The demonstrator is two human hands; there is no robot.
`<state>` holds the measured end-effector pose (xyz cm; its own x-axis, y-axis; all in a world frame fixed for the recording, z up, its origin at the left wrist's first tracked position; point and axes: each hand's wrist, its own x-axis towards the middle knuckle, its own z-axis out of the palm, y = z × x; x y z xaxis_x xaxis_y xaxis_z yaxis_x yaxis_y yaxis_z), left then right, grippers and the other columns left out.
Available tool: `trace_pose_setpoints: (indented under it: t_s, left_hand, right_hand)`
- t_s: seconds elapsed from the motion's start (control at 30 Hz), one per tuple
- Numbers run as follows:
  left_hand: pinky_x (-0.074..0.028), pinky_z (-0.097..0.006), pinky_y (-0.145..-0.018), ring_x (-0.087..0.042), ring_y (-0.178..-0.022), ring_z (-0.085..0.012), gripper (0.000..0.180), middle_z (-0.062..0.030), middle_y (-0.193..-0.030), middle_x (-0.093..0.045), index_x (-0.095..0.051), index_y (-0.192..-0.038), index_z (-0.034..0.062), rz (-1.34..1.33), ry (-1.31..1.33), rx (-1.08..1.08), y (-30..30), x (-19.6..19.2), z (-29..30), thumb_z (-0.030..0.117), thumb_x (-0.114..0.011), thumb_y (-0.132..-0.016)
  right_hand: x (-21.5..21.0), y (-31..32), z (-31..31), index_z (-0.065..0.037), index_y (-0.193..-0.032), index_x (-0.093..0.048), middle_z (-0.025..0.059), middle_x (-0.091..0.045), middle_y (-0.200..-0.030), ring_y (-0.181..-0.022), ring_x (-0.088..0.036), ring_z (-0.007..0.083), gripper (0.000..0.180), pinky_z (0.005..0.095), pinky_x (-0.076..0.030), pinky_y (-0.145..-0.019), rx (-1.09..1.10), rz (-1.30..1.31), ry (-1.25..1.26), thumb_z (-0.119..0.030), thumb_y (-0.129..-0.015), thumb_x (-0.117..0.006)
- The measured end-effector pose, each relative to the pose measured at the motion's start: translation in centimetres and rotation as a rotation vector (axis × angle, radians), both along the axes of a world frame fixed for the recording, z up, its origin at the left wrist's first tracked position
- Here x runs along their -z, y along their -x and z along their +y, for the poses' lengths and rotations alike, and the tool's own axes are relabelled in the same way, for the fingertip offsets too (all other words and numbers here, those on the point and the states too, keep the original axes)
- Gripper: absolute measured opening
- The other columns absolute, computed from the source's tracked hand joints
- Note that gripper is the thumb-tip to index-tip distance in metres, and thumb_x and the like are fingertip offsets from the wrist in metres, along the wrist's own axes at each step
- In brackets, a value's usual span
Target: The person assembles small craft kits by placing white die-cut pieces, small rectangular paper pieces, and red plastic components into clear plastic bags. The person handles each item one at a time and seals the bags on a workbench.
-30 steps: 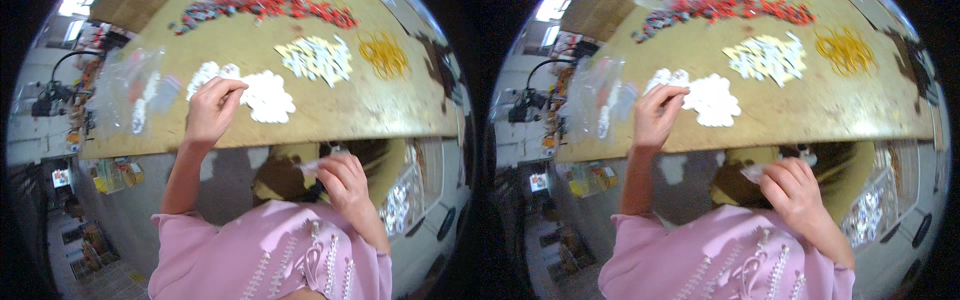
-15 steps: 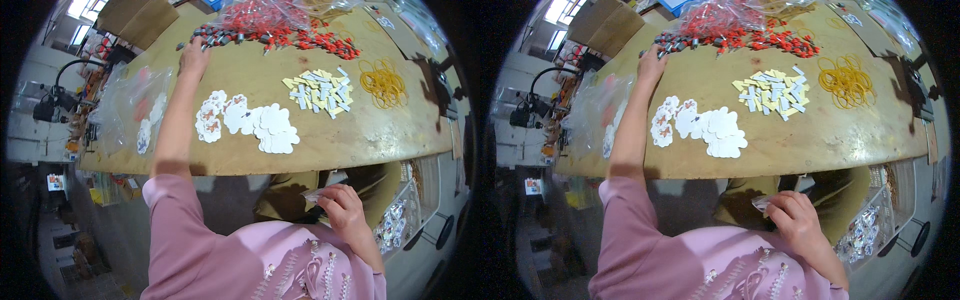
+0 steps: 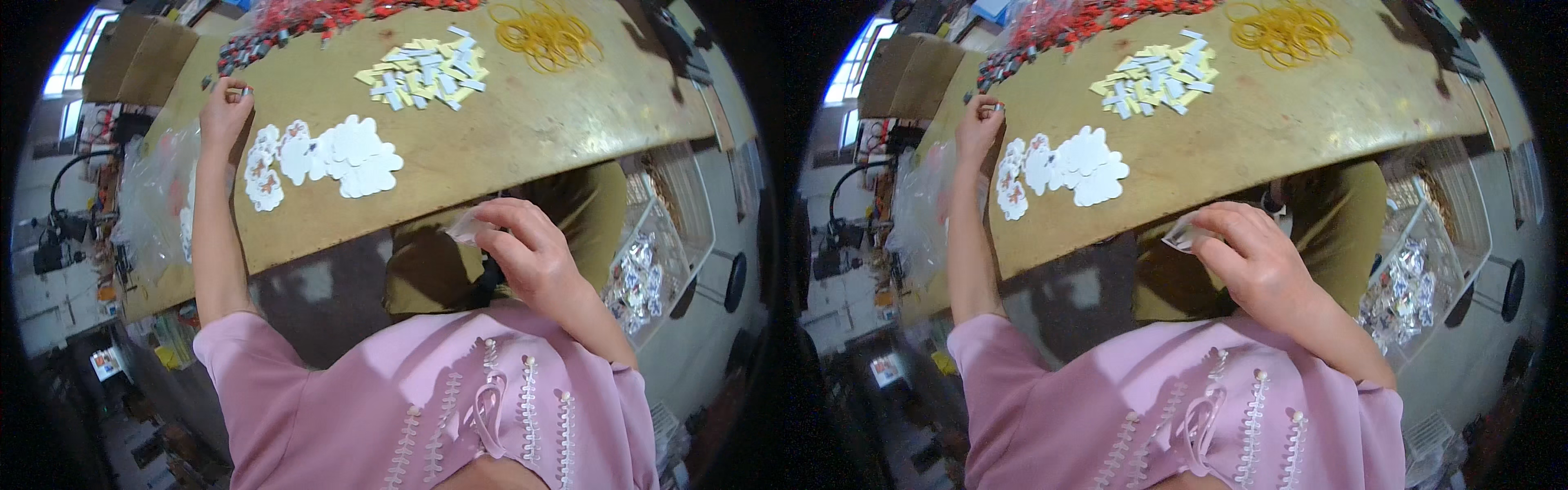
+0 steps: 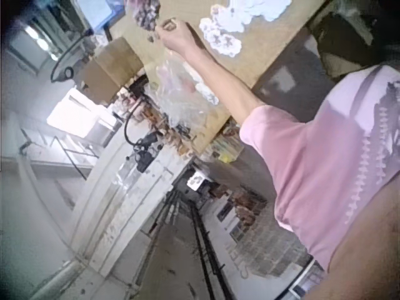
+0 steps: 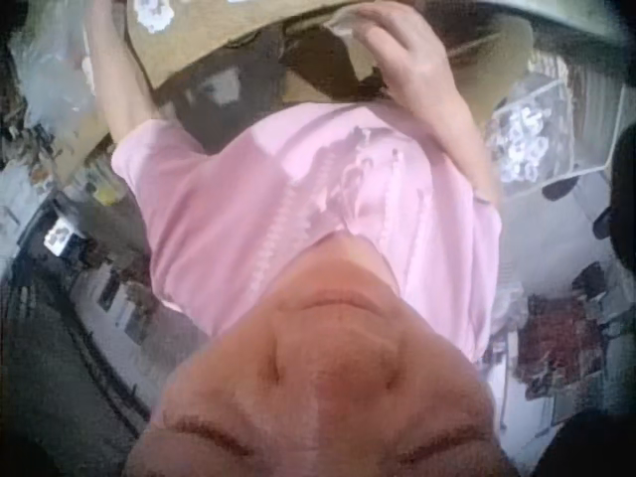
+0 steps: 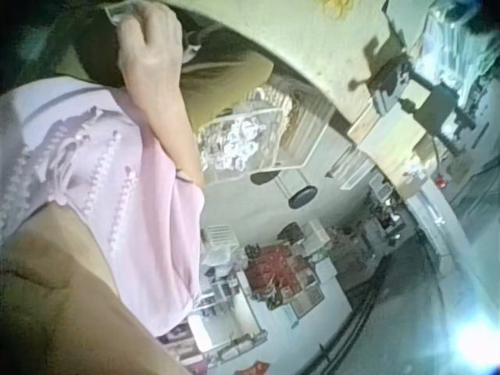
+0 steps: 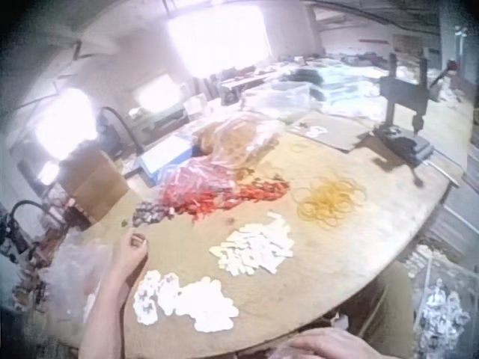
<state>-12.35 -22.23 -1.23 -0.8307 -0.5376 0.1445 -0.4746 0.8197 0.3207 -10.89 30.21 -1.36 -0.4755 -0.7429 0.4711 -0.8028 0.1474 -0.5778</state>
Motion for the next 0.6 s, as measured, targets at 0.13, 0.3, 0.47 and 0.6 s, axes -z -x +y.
trace_pose_setpoints:
  t_s: [0.13, 0.3, 0.47, 0.6]
  left_hand:
    - [-0.056, -0.025, -0.082, -0.065, -0.094, -0.0104, 0.031, -0.0084, -0.115, -0.071, -0.063, -0.122, 0.0025, 0.369, -0.875, 0.328, -2.7, -4.2, 17.5, 0.000, -0.071, -0.092]
    - [-0.059, -0.034, -0.079, -0.071, -0.093, -0.0254, 0.029, -0.0123, -0.106, -0.070, -0.073, -0.109, 0.0038, 0.255, -0.489, 0.935, -7.5, -5.2, 30.0, -0.006, -0.078, -0.082]
    - [-0.057, -0.040, -0.079, -0.070, -0.096, -0.0315, 0.027, -0.0143, -0.105, -0.068, -0.071, -0.107, 0.0024, 0.162, -0.389, 0.979, -7.8, -4.6, 30.8, -0.006, -0.076, -0.082]
    - [-0.056, -0.043, -0.083, -0.069, -0.097, -0.0357, 0.024, -0.0166, -0.104, -0.068, -0.069, -0.107, 0.0006, 0.050, -0.518, 0.907, -7.6, -5.0, 30.6, -0.002, -0.075, -0.085]
  right_hand:
    - [0.4, -0.1, 0.7, 0.003, -0.104, -0.067, 0.0208, -0.067, -0.121, -0.113, -0.069, 0.0378, 0.024, 0.0457, -0.057, -0.095, 0.025, 0.014, -0.012, -0.006, -0.082, -0.072]
    - [0.0, -0.3, 0.3, 0.002, -0.105, -0.067, 0.0226, -0.066, -0.123, -0.113, -0.069, 0.0386, 0.025, 0.0454, -0.058, -0.094, -0.015, -0.010, 0.030, -0.007, -0.083, -0.073]
    - [0.3, -0.5, 0.5, 0.003, -0.107, -0.067, 0.0231, -0.064, -0.127, -0.115, -0.068, 0.0394, 0.024, 0.0447, -0.058, -0.095, -0.043, -0.105, 0.012, -0.007, -0.085, -0.071]
    - [-0.5, -0.5, 0.4, 0.003, -0.109, -0.067, 0.0231, -0.064, -0.129, -0.119, -0.066, 0.0398, 0.026, 0.0449, -0.057, -0.098, -0.083, -0.189, -0.069, -0.006, -0.085, -0.070]
